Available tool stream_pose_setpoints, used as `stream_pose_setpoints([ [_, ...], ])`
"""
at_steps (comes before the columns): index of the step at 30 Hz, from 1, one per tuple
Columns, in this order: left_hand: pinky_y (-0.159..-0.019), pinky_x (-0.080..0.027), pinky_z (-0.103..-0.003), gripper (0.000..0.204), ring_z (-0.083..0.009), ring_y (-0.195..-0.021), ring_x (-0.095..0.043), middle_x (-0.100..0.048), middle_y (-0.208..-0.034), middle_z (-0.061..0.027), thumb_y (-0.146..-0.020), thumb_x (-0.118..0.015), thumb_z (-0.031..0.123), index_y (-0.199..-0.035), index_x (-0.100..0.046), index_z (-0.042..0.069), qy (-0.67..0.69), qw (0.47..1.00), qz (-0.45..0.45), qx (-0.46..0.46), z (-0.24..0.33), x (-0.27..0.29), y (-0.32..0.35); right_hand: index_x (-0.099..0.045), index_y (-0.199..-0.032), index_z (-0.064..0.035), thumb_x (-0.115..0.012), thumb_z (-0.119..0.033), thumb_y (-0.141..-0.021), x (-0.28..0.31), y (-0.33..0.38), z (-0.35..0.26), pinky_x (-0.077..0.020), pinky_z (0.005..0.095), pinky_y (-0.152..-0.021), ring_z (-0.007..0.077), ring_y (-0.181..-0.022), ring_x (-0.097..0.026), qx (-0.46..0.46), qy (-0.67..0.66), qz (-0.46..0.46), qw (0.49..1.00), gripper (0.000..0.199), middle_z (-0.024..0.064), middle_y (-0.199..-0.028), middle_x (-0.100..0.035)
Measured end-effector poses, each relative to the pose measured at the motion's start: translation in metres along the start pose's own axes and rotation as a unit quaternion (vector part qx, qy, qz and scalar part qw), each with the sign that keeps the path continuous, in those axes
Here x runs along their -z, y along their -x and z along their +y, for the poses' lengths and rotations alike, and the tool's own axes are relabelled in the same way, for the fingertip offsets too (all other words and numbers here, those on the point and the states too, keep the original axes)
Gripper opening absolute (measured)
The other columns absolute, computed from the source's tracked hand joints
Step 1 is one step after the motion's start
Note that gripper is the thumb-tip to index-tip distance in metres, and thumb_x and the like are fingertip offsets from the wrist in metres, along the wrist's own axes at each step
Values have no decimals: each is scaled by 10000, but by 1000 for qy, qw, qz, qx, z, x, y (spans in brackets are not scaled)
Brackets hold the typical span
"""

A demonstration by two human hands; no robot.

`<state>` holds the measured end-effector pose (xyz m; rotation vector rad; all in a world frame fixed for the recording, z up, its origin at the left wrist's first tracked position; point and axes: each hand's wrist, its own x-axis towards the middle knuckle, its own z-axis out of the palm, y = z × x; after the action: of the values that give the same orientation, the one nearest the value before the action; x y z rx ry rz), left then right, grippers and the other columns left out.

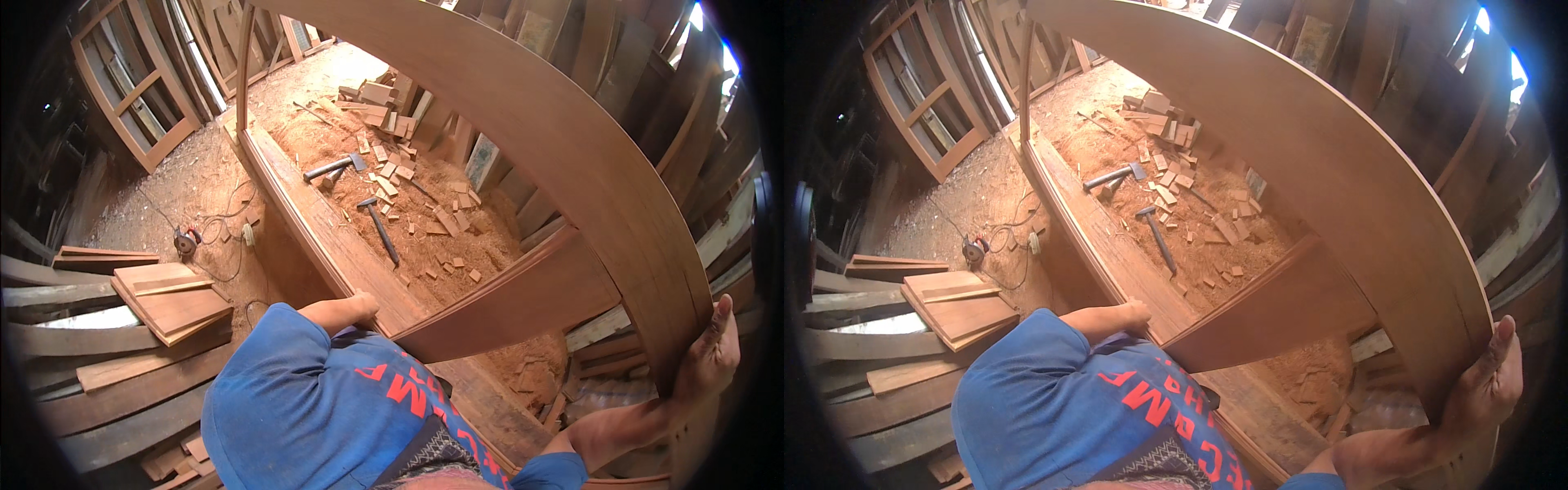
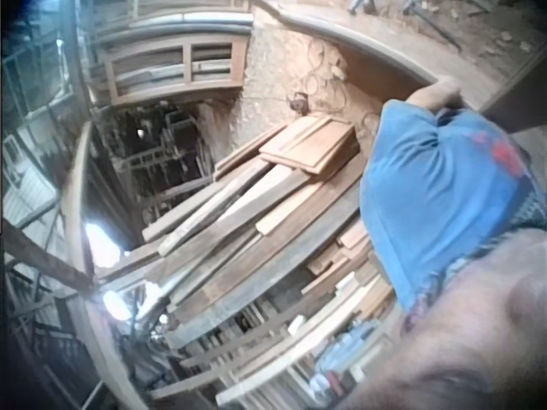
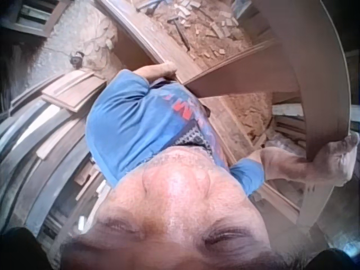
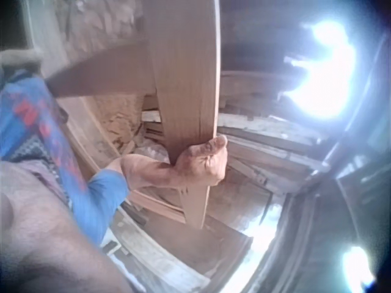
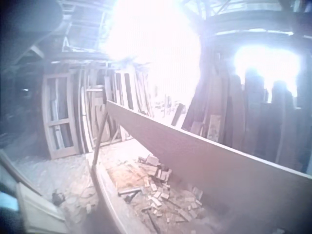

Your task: The person assembles a wooden frame by positioning a curved wooden piece onto a rectangular frame and securing it with nails. They use a hammer to drive nails into the wood and retrieve additional nails from a bucket as needed.

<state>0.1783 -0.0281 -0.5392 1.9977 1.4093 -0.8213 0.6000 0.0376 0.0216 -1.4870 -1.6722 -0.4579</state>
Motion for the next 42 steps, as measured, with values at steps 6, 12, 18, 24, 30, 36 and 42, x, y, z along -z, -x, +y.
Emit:
stream_pose_setpoints([
  [6,-988,-487,-587,347,-300,-1236,-677,-726,-1313,-87,-884,-761,237,-1224,-772,167,27,998,-40,27,46,-16,-21,-712,-1163,32,-477,-524,-1104,0,-16,57,-520,328,-802,188,-843,-659,-56,-17,-98,994,606,136,-915,-733],
  [12,-999,-482,-591,364,-303,-1236,-677,-728,-1305,-94,-863,-783,230,-1220,-773,160,29,997,-64,26,73,-8,-18,-718,-1112,27,-490,-526,-1096,-34,-24,101,-504,328,-802,184,-839,-633,-80,0,-86,993,598,119,-895,-714],
  [18,-986,-489,-560,357,-291,-1222,-685,-743,-1269,-89,-837,-787,199,-1189,-781,142,44,995,-83,41,91,-48,-2,-713,-1268,-31,-463,-726,-1013,-87,-19,126,-501,401,-964,320,-1080,-709,-135,30,-148,979,782,199,-1092,-757],
  [24,-933,-502,-468,322,-295,-1138,-721,-771,-1168,-98,-833,-744,279,-1121,-798,143,53,992,-109,22,103,-59,26,-700,-1289,-80,-421,-703,-1036,-148,-10,154,-491,423,-975,357,-1088,-694,-129,60,-246,959,728,227,-1121,-734],
  [30,-962,-497,-493,395,-272,-1172,-707,-773,-1177,-72,-731,-873,249,-1114,-805,173,77,986,-138,56,106,-118,32,-710,-1325,-148,-341,-708,-1038,-240,26,164,-461,484,-1085,444,-1282,-594,-119,68,-330,934,730,211,-1304,-690],
  [36,-972,-506,-472,470,-269,-1179,-709,-770,-1205,-73,-704,-889,265,-1157,-800,177,105,983,-133,63,100,-167,36,-710,-1309,-95,-261,-696,-1044,-346,75,215,-444,544,-1096,480,-1281,-579,-91,91,-418,899,795,252,-1309,-670],
  [42,-983,-511,-462,502,-271,-1192,-706,-768,-1205,-81,-677,-881,282,-1163,-801,183,84,976,-195,49,77,-194,65,-716,-1253,-35,-258,-678,-1048,-433,165,232,-449,530,-1083,466,-1294,-574,-100,89,-490,862,816,292,-1276,-667],
])
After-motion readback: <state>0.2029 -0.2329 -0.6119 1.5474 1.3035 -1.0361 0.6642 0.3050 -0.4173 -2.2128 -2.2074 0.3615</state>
